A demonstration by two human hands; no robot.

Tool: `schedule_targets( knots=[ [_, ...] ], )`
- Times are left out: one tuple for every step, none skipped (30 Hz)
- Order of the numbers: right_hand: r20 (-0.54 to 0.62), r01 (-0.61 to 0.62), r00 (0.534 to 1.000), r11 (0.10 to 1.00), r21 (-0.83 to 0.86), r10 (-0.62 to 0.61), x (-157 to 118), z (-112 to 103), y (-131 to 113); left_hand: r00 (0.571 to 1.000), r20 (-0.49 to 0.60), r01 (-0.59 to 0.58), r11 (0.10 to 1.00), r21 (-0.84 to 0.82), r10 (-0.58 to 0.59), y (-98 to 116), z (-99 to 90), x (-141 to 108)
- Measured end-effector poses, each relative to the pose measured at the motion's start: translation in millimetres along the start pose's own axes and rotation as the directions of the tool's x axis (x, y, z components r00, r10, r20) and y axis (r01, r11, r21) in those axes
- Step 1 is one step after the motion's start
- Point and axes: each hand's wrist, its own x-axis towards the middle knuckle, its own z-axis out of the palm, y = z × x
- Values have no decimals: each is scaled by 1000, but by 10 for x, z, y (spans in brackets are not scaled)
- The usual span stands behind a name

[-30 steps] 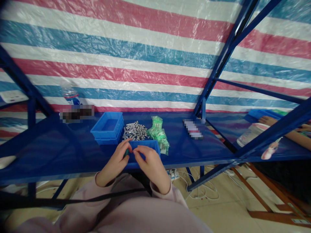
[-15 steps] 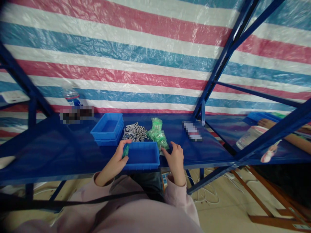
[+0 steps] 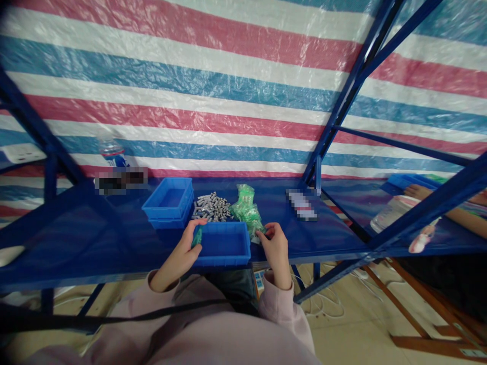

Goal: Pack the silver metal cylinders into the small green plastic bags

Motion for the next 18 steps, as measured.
schedule_targets(
  knots=[
    [-16,5,1000,1000,6,-5,-1,-14,-13,1000,2,1,1000,-3,-1,-2,2,0],
    [-25,13,1000,1000,10,-12,-2,-28,-22,1000,4,2,1000,-3,-2,-4,5,0],
    [-30,21,999,1000,11,-20,-2,-42,-26,1000,5,3,1000,-2,-3,-6,7,0],
    [-29,30,999,1000,8,-30,-1,-56,-25,1000,6,4,1000,0,-4,-8,8,0],
    [-25,41,999,999,0,-41,-1,-69,-22,1000,6,4,1000,2,-4,-8,9,-1],
    [-21,49,999,999,-11,-50,0,-81,-17,1000,5,5,1000,4,-5,-9,9,-1],
    [-16,54,998,998,-23,-54,0,-91,-12,1000,4,5,1000,4,-5,-9,10,-1],
    [-10,54,998,998,-34,-54,0,-100,-8,1000,4,5,1000,3,-5,-10,10,-1],
    [0,48,999,998,-38,-48,-1,-108,-6,1000,3,6,1000,1,-6,-11,11,0],
    [11,41,999,999,-31,-40,-2,-115,-4,1000,1,8,1000,-2,-8,-12,12,0],
    [23,34,999,999,-9,-34,-3,-120,-3,1000,-1,11,1000,-5,-11,-14,13,1],
    [33,31,999,999,25,-32,-4,-125,-1,1000,-3,14,1000,-7,-14,-15,15,2],
    [39,29,999,997,66,-31,-5,-128,0,1000,-4,16,1000,-6,-16,-15,16,3],
    [38,26,999,994,104,-30,-6,-131,1,1000,-2,19,1000,-4,-19,-16,18,4],
    [33,21,999,991,135,-26,-8,-133,1,1000,0,20,1000,-1,-20,-16,19,4],
    [29,11,999,988,157,-16,-10,-135,-1,1000,2,20,1000,1,-20,-17,19,4],
    [31,-4,1000,985,174,-2,-13,-138,-5,1000,3,18,1000,3,-18,-18,20,4],
    [36,-22,999,981,191,15,-17,-140,-14,1000,2,17,1000,2,-17,-20,21,4]
  ],
)
